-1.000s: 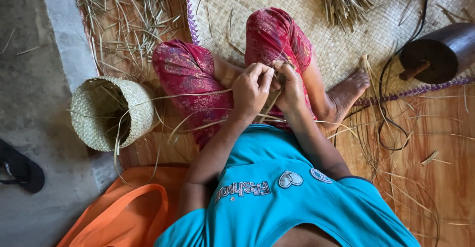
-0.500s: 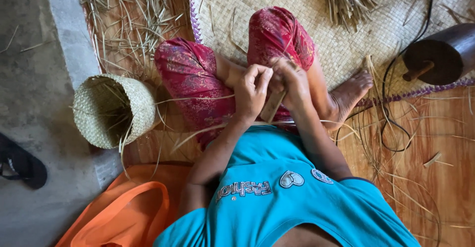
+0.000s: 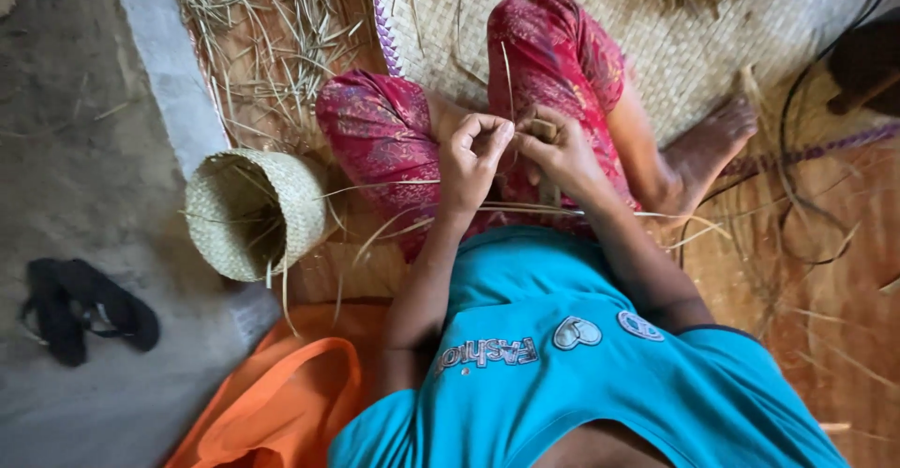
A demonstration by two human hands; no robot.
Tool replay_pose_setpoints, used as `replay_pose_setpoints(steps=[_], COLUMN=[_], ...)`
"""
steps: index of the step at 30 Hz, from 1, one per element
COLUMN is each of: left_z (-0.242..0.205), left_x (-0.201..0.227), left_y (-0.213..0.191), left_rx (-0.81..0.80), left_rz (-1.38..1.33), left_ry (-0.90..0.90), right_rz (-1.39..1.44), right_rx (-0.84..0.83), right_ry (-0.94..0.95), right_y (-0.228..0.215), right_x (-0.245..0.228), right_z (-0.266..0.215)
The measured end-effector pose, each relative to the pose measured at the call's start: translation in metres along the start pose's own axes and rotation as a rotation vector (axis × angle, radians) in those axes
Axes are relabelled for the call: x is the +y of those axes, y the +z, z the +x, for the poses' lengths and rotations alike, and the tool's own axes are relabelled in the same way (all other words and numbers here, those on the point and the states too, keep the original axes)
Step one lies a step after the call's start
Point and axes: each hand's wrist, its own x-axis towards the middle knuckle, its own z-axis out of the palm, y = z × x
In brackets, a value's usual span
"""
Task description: The person is weaving and shaping a basket using dried plant fibers and a small wooden tool while sitting on a mat.
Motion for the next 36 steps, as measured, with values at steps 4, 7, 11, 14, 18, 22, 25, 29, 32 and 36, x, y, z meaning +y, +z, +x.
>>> replay_pose_setpoints(steps=[4, 7, 11, 14, 18, 22, 25, 29, 32, 36], left_z=[0.000, 0.002, 0.006, 0.005, 0.000, 0.003, 0.008, 0.015, 0.018, 0.023], left_x=[-0.010, -0.009, -0.038, -0.042, -0.051, -0.055, -0.062, -0.077, -0.079, -0.082], left_y=[-0.006, -0.007, -0.001, 0.000, 0.001, 0.003, 0.008, 0.005, 0.007, 0.009], left_rx=[0.041, 0.079, 0.257, 0.257, 0.204, 0.261, 0.318, 0.379, 0.418, 0.432], left_rz=[-0.003, -0.091, -0.123, -0.156, -0.273, -0.332, -0.389, -0.370, -0.347, -0.374], left_ry=[-0.069, -0.128, -0.170, -0.169, -0.222, -0.258, -0.256, -0.230, -0.235, -0.224], right_rz=[0.085, 0.147, 0.278, 0.322, 0.366, 0.366, 0.382, 0.355, 0.359, 0.344], right_rx=[-0.029, -0.016, -0.010, 0.010, 0.015, -0.003, -0.030, -0.037, -0.041, -0.042], right_ry=[0.025, 0.062, 0.126, 0.126, 0.182, 0.192, 0.192, 0.160, 0.151, 0.145], right_y=[0.014, 0.027, 0.032, 0.030, 0.030, 0.028, 0.030, 0.030, 0.031, 0.030], right_x=[-0.016, -0.024, -0.015, 0.001, 0.008, 0.002, 0.001, 0.010, 0.017, 0.020], right_z=[-0.002, 0.000, 0.003, 0.009, 0.012, 0.012, 0.012, 0.016, 0.019, 0.021])
